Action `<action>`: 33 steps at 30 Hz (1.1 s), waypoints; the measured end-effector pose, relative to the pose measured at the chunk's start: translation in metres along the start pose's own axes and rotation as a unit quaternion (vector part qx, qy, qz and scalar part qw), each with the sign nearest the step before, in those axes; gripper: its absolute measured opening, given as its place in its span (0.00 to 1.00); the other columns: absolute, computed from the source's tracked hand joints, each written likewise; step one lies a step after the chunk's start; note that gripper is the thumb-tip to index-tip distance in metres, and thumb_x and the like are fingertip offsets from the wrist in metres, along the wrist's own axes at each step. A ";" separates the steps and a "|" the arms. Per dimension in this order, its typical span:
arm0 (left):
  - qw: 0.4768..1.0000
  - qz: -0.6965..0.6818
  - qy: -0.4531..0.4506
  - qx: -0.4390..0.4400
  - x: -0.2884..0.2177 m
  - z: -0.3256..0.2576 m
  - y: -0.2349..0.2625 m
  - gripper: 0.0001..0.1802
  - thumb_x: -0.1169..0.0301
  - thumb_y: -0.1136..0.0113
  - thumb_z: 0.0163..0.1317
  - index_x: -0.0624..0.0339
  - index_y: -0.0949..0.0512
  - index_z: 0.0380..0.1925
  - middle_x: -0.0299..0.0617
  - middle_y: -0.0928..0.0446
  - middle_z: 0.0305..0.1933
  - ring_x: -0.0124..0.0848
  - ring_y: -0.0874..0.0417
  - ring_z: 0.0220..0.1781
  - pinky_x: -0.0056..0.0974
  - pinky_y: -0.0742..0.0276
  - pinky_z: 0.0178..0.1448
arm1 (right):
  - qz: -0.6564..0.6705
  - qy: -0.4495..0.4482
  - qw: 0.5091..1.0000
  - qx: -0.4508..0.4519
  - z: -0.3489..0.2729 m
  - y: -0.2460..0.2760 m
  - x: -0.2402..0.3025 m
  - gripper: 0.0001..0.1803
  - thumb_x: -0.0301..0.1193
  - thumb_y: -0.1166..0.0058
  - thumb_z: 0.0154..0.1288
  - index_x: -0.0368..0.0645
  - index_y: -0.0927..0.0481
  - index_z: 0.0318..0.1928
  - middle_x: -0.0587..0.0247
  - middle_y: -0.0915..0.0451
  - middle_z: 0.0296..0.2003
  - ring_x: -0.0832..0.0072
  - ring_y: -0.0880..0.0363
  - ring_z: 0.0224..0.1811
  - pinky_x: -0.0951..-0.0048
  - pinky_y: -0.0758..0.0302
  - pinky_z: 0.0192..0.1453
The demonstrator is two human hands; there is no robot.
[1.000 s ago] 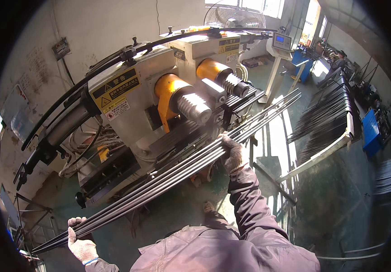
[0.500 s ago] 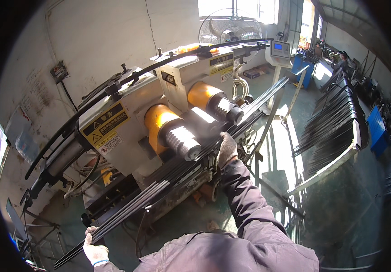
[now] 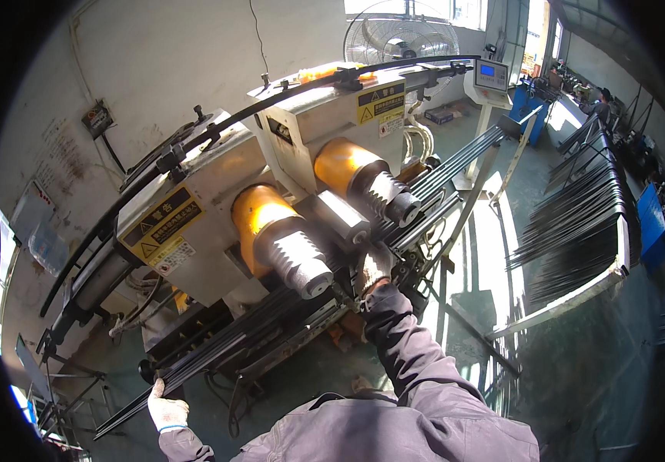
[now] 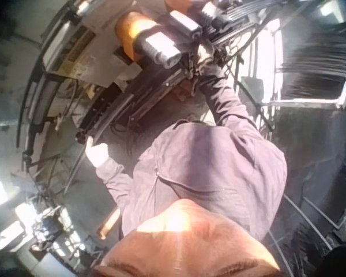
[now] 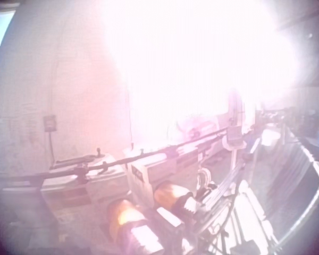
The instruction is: The person repeatedly picks up bundles of long metal rods from a floor stack and feeds them into a yellow industrial machine. The rods are processed by the machine and then placed back onto the stack. This cycle is repeated continuously throughout the clip.
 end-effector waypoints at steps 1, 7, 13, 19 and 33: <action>0.998 -0.047 0.000 0.030 -0.001 0.002 -0.006 0.22 0.50 0.25 0.73 0.44 0.23 0.24 0.28 0.48 0.12 0.33 0.48 0.08 0.41 0.49 0.16 | -0.020 0.021 1.000 -0.008 -0.001 -0.001 -0.001 0.08 0.34 0.37 0.84 0.44 0.12 0.51 0.67 0.12 0.38 0.77 0.14 0.40 0.73 0.21 0.45; 0.990 0.052 0.118 0.058 0.032 -0.013 -0.040 0.32 0.37 0.20 0.65 0.40 0.28 0.16 0.26 0.49 0.11 0.32 0.47 0.09 0.39 0.49 0.17 | -0.002 0.070 0.997 -0.031 -0.008 -0.008 0.000 0.09 0.36 0.36 0.84 0.45 0.12 0.45 0.71 0.15 0.34 0.79 0.19 0.31 0.72 0.26 0.33; 0.970 -0.006 0.156 0.187 0.055 -0.037 -0.065 0.25 0.35 0.27 0.72 0.44 0.09 0.35 0.25 0.45 0.11 0.30 0.47 0.08 0.38 0.47 0.17 | -0.024 0.020 0.999 -0.024 -0.010 -0.010 0.007 0.14 0.40 0.38 0.85 0.45 0.11 0.41 0.71 0.17 0.29 0.79 0.19 0.30 0.71 0.27 0.32; 0.993 -0.094 -0.012 0.071 0.033 -0.031 -0.043 0.24 0.39 0.27 0.74 0.47 0.09 0.48 0.33 0.14 0.35 0.33 0.35 0.14 0.38 0.38 0.21 | -0.125 0.090 0.988 0.007 -0.017 -0.002 0.020 0.20 0.47 0.35 0.84 0.41 0.08 0.44 0.70 0.13 0.32 0.80 0.19 0.30 0.72 0.26 0.35; 0.923 -0.230 0.145 0.272 0.081 -0.046 -0.072 0.20 0.48 0.30 0.77 0.53 0.13 0.48 0.37 0.13 0.44 0.36 0.21 0.38 0.40 0.25 0.45 | -0.635 0.362 0.678 0.075 -0.019 0.102 -0.010 0.22 0.37 0.41 0.83 0.35 0.15 0.66 0.48 0.11 0.57 0.52 0.13 0.59 0.51 0.17 0.63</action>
Point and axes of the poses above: each hand's wrist, its own z-axis towards the middle knuckle, its own y-axis out of the back of the hand, x = y × z, the point moved 3 cm from there along z, towards the middle knuckle
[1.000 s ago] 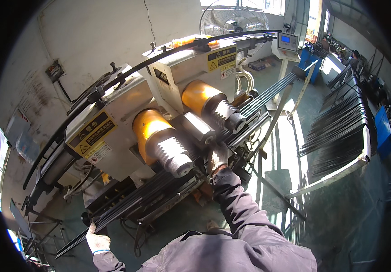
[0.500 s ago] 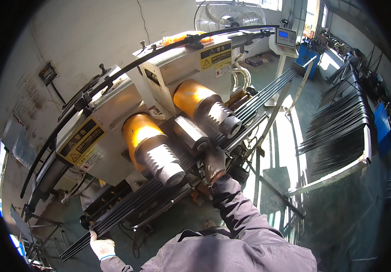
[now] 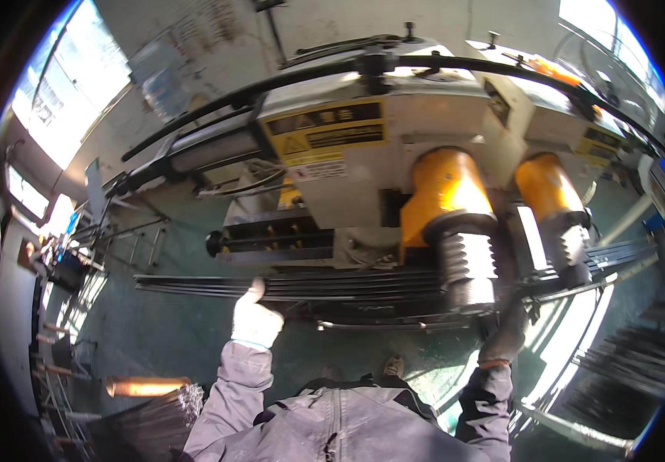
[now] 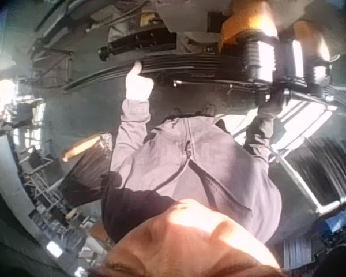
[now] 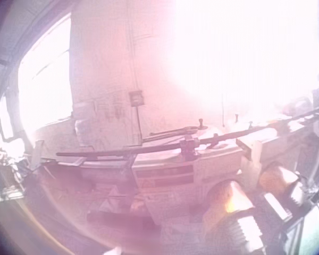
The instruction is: The person repeatedly picks up bundles of long metal rods from a floor stack and feeds them into a yellow industrial machine. The rods are processed by the machine and then placed back onto the stack. This cycle is repeated continuously throughout the clip.
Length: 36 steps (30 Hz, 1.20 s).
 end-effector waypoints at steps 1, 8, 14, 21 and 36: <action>0.998 0.011 -0.023 0.060 -0.005 0.000 0.002 0.19 0.51 0.31 0.79 0.55 0.13 0.51 0.39 0.12 0.48 0.37 0.18 0.42 0.40 0.22 0.50 | 0.016 0.009 1.000 0.022 -0.013 -0.012 -0.024 0.21 0.36 0.42 0.83 0.35 0.15 0.66 0.51 0.11 0.54 0.54 0.12 0.57 0.54 0.17 0.61; 0.967 0.012 -0.250 0.048 -0.126 -0.047 0.042 0.17 0.58 0.37 0.85 0.60 0.12 0.58 0.44 0.07 0.54 0.38 0.08 0.49 0.41 0.13 0.57 | -0.177 -0.011 0.965 0.194 -0.141 -0.070 -0.119 0.15 0.33 0.46 0.84 0.42 0.14 0.62 0.62 0.09 0.43 0.66 0.09 0.46 0.63 0.14 0.51; 0.938 -0.065 -0.337 -0.044 -0.306 -0.084 0.132 0.19 0.64 0.44 0.87 0.71 0.16 0.61 0.53 0.11 0.59 0.50 0.10 0.64 0.57 0.16 0.76 | 0.178 -0.323 0.914 0.170 -0.285 -0.069 -0.055 0.11 0.33 0.45 0.85 0.43 0.17 0.42 0.70 0.17 0.31 0.74 0.17 0.32 0.72 0.24 0.36; 0.914 0.023 -0.396 -0.079 -0.401 -0.106 0.176 0.16 0.69 0.44 0.86 0.60 0.21 0.67 0.54 0.14 0.67 0.53 0.11 0.66 0.57 0.14 0.73 | 0.350 -0.549 0.754 0.092 -0.375 -0.074 -0.016 0.18 0.43 0.38 0.86 0.49 0.20 0.35 0.70 0.21 0.25 0.75 0.27 0.22 0.71 0.36 0.24; 0.865 0.336 -0.330 -0.173 -0.407 -0.129 0.193 0.32 0.38 0.44 0.85 0.50 0.20 0.70 0.42 0.12 0.64 0.44 0.07 0.60 0.56 0.09 0.60 | 0.299 -0.585 0.722 0.216 -0.334 -0.067 0.030 0.16 0.38 0.30 0.78 0.36 0.10 0.51 0.58 0.08 0.40 0.70 0.13 0.34 0.68 0.26 0.31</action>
Point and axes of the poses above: each hand's wrist, its own z-axis towards the middle knuckle, its own y-axis out of the back of the hand, x = y × z, the point moved 3 cm from there along z, towards the middle knuckle
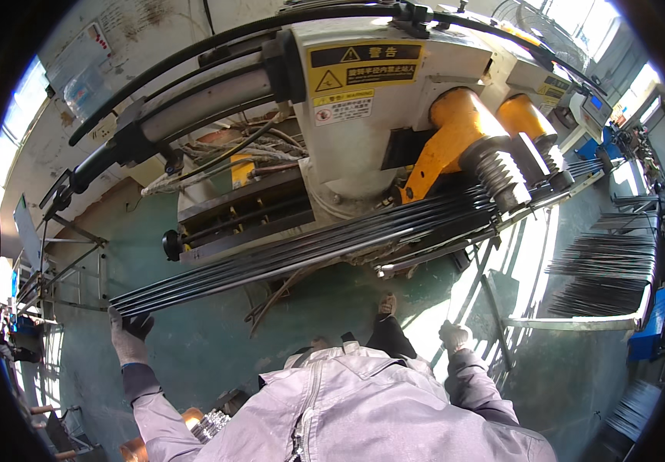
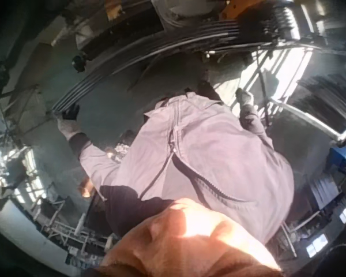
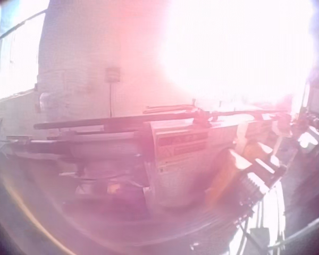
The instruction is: The person repeatedly picks up bundles of long metal rods from a floor stack and feeds them into a yellow industrial machine. The rods are processed by the machine and then placed back onto the stack. This cycle is repeated continuously throughout the clip.
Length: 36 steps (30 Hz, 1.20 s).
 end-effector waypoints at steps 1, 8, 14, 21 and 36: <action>1.000 0.001 0.015 -0.006 0.002 0.002 0.001 0.33 0.36 0.46 0.86 0.51 0.21 0.72 0.43 0.13 0.66 0.44 0.08 0.62 0.57 0.10 0.64 | -0.025 0.015 0.997 -0.067 0.007 -0.009 0.005 0.16 0.40 0.32 0.80 0.37 0.10 0.50 0.60 0.08 0.40 0.70 0.12 0.35 0.69 0.25 0.33; 0.969 -0.218 -0.046 -0.110 0.059 -0.030 -0.032 0.41 0.34 0.55 0.87 0.58 0.23 0.78 0.51 0.17 0.75 0.49 0.17 0.76 0.55 0.24 0.83 | -0.323 0.088 0.942 0.021 0.100 -0.019 0.074 0.31 0.55 0.38 0.76 0.35 0.06 0.45 0.54 0.06 0.37 0.64 0.07 0.42 0.63 0.16 0.54; 0.691 -0.634 0.281 -0.204 0.221 -0.129 -0.205 0.39 0.40 0.55 0.87 0.60 0.23 0.78 0.55 0.22 0.81 0.52 0.26 0.85 0.59 0.34 0.91 | -0.595 0.515 0.616 -0.033 0.205 0.038 0.121 0.27 0.51 0.37 0.76 0.35 0.06 0.48 0.55 0.06 0.36 0.62 0.08 0.41 0.58 0.16 0.51; -0.405 -0.750 0.433 -0.294 0.261 -0.225 -0.332 0.11 0.62 0.37 0.69 0.43 0.10 0.47 0.35 0.14 0.54 0.42 0.16 0.69 0.62 0.30 0.80 | -0.305 0.034 0.952 -0.007 0.223 0.109 0.172 0.24 0.47 0.34 0.75 0.35 0.06 0.50 0.53 0.06 0.38 0.62 0.07 0.42 0.59 0.15 0.53; 0.909 0.218 0.084 0.346 0.294 -0.209 -0.317 0.13 0.58 0.48 0.83 0.53 0.21 0.54 0.42 0.23 0.46 0.42 0.23 0.49 0.46 0.25 0.60 | -0.373 0.076 0.925 -0.005 0.049 0.118 0.096 0.26 0.51 0.36 0.75 0.41 0.04 0.55 0.46 0.04 0.50 0.53 0.06 0.56 0.56 0.15 0.66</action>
Point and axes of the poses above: each hand's wrist, its own z-axis towards the middle knuckle, its own y-axis out of the back of the hand, x = y × z, the point moved 3 cm from there along z, towards the middle knuckle
